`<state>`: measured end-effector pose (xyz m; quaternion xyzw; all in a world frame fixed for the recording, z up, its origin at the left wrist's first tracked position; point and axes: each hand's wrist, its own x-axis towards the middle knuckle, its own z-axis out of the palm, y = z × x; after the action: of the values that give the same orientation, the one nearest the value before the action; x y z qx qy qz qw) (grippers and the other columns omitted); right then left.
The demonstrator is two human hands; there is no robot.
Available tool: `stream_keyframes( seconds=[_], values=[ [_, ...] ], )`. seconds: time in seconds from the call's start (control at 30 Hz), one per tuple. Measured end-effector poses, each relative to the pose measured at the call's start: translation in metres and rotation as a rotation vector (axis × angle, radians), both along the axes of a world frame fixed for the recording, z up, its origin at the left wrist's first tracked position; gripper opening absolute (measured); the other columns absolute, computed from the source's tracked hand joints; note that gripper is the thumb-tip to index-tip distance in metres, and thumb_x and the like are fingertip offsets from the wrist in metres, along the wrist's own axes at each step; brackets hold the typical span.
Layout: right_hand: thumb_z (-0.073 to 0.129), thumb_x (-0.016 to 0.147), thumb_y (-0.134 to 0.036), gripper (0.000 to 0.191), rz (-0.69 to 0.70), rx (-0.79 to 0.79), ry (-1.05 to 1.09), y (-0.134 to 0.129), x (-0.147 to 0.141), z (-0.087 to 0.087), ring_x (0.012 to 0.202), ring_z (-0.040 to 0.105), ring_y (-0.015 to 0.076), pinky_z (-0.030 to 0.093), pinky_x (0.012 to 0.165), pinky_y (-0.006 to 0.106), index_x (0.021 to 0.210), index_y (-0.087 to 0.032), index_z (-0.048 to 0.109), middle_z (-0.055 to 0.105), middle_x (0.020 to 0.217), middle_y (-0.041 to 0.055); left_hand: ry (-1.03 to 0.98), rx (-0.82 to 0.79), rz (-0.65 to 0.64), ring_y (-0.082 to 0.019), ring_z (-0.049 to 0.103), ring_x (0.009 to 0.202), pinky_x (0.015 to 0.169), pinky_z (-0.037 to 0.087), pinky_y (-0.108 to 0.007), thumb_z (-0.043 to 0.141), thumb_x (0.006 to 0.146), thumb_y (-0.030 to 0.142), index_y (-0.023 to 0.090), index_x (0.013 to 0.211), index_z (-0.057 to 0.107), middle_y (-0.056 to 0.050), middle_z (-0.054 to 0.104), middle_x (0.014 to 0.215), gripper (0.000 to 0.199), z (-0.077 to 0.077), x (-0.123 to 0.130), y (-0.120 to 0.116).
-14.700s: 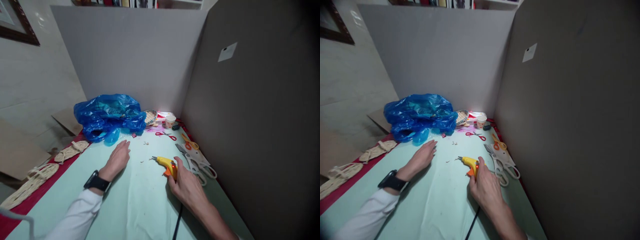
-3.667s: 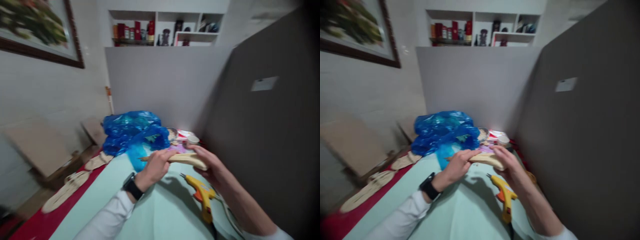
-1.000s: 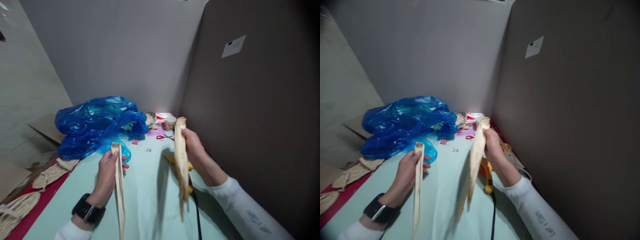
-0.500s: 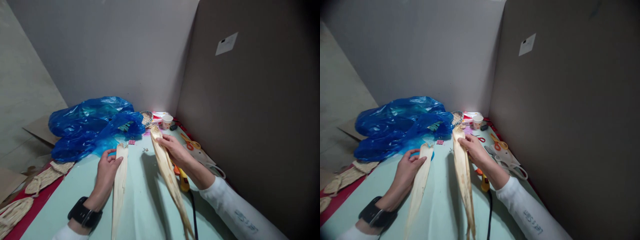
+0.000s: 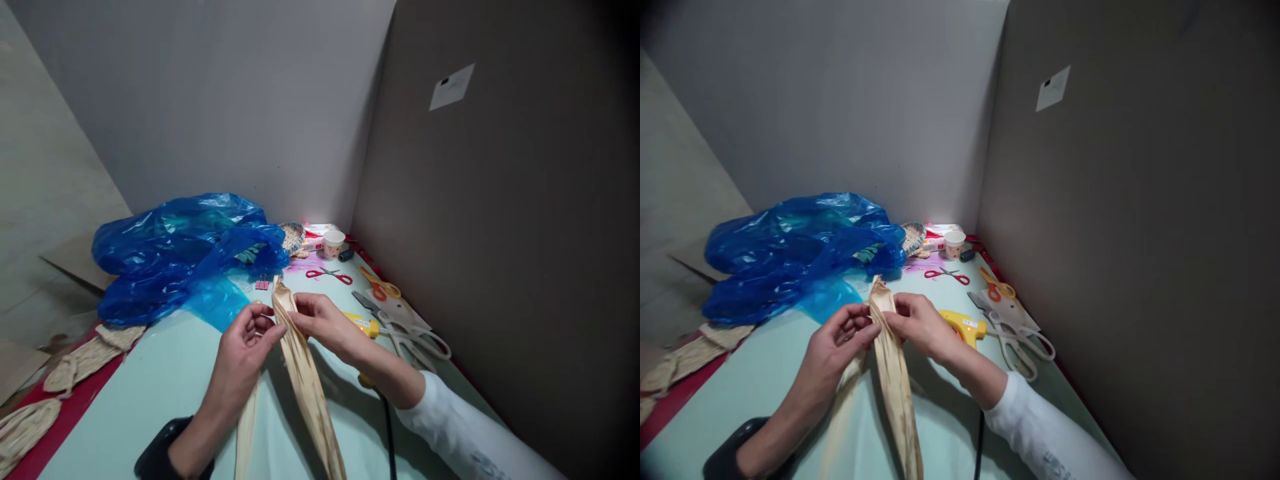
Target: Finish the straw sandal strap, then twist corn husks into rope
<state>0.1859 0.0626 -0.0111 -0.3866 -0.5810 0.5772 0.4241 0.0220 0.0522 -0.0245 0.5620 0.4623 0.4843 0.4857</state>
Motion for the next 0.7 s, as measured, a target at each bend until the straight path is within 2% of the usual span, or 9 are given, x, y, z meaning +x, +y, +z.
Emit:
stream_keyframes(
  seconds=[0.1, 0.2, 0.33, 0.47, 0.57, 0.63, 0.7],
  values=[
    [0.068, 0.073, -0.047, 0.036, 0.044, 0.012, -0.022, -0.004, 0.000, 0.006, 0.071, 0.050, 0.0133, 0.039, 0.062, 0.023, 0.084, -0.014, 0.060, 0.055, 0.080, 0.0016, -0.106, -0.058, -0.038, -0.013, 0.058, 0.068, 0.066, 0.045, -0.023, 0.073, 0.073, 0.035, 0.019, 0.090, 0.058, 0.002, 0.062, 0.076, 0.028, -0.004, -0.002, 0.003],
    [0.065, 0.075, -0.044, 0.031, 0.076, 0.009, -0.056, -0.005, 0.002, 0.013, 0.069, 0.049, 0.0127, 0.040, 0.059, 0.023, 0.079, -0.014, 0.059, 0.053, 0.076, 0.0012, -0.208, -0.134, -0.059, -0.013, 0.060, 0.070, 0.067, 0.046, -0.022, 0.072, 0.075, 0.030, 0.019, 0.091, 0.057, 0.002, 0.064, 0.078, 0.024, -0.009, -0.007, 0.007],
    [0.064, 0.073, -0.040, 0.027, 0.072, -0.003, -0.083, -0.001, 0.004, 0.008, 0.067, 0.050, 0.0123, 0.042, 0.060, 0.024, 0.075, -0.015, 0.056, 0.053, 0.075, 0.0010, -0.335, -0.225, -0.115, -0.013, 0.062, 0.070, 0.069, 0.049, -0.024, 0.072, 0.076, 0.028, 0.020, 0.091, 0.056, 0.002, 0.065, 0.078, 0.024, -0.010, -0.009, 0.007],
    [0.063, 0.071, -0.033, 0.020, -0.057, 0.010, -0.174, 0.001, -0.001, -0.006, 0.060, 0.048, 0.0115, 0.037, 0.055, 0.023, 0.074, -0.016, 0.055, 0.051, 0.069, -0.0006, -0.336, -0.194, -0.134, -0.013, 0.063, 0.075, 0.071, 0.049, -0.024, 0.069, 0.080, 0.036, 0.021, 0.098, 0.058, 0.000, 0.068, 0.089, 0.026, -0.008, -0.004, 0.001],
    [0.068, 0.068, -0.026, 0.017, -0.128, 0.075, -0.263, -0.004, -0.003, -0.007, 0.057, 0.041, 0.0098, 0.029, 0.051, 0.022, 0.066, -0.016, 0.055, 0.048, 0.061, -0.0028, -0.262, -0.148, -0.098, -0.014, 0.064, 0.079, 0.075, 0.050, -0.025, 0.076, 0.073, 0.036, 0.021, 0.104, 0.060, -0.002, 0.069, 0.100, 0.037, -0.006, -0.001, -0.002],
    [0.070, 0.069, -0.030, 0.023, -0.083, 0.073, -0.259, -0.006, -0.002, -0.004, 0.054, 0.039, 0.0095, 0.028, 0.050, 0.022, 0.063, -0.016, 0.053, 0.046, 0.057, -0.0034, -0.254, -0.163, -0.073, -0.016, 0.065, 0.079, 0.073, 0.050, -0.026, 0.078, 0.071, 0.035, 0.020, 0.104, 0.062, -0.003, 0.071, 0.098, 0.040, -0.006, -0.001, -0.001],
    [0.067, 0.074, -0.038, 0.028, 0.003, 0.030, -0.201, -0.006, 0.000, 0.000, 0.053, 0.041, 0.0098, 0.033, 0.051, 0.022, 0.063, -0.016, 0.052, 0.046, 0.057, -0.0031, -0.300, -0.211, -0.090, -0.018, 0.066, 0.078, 0.072, 0.051, -0.028, 0.076, 0.072, 0.035, 0.018, 0.101, 0.064, -0.004, 0.072, 0.092, 0.036, -0.006, -0.001, 0.000]
  ],
)
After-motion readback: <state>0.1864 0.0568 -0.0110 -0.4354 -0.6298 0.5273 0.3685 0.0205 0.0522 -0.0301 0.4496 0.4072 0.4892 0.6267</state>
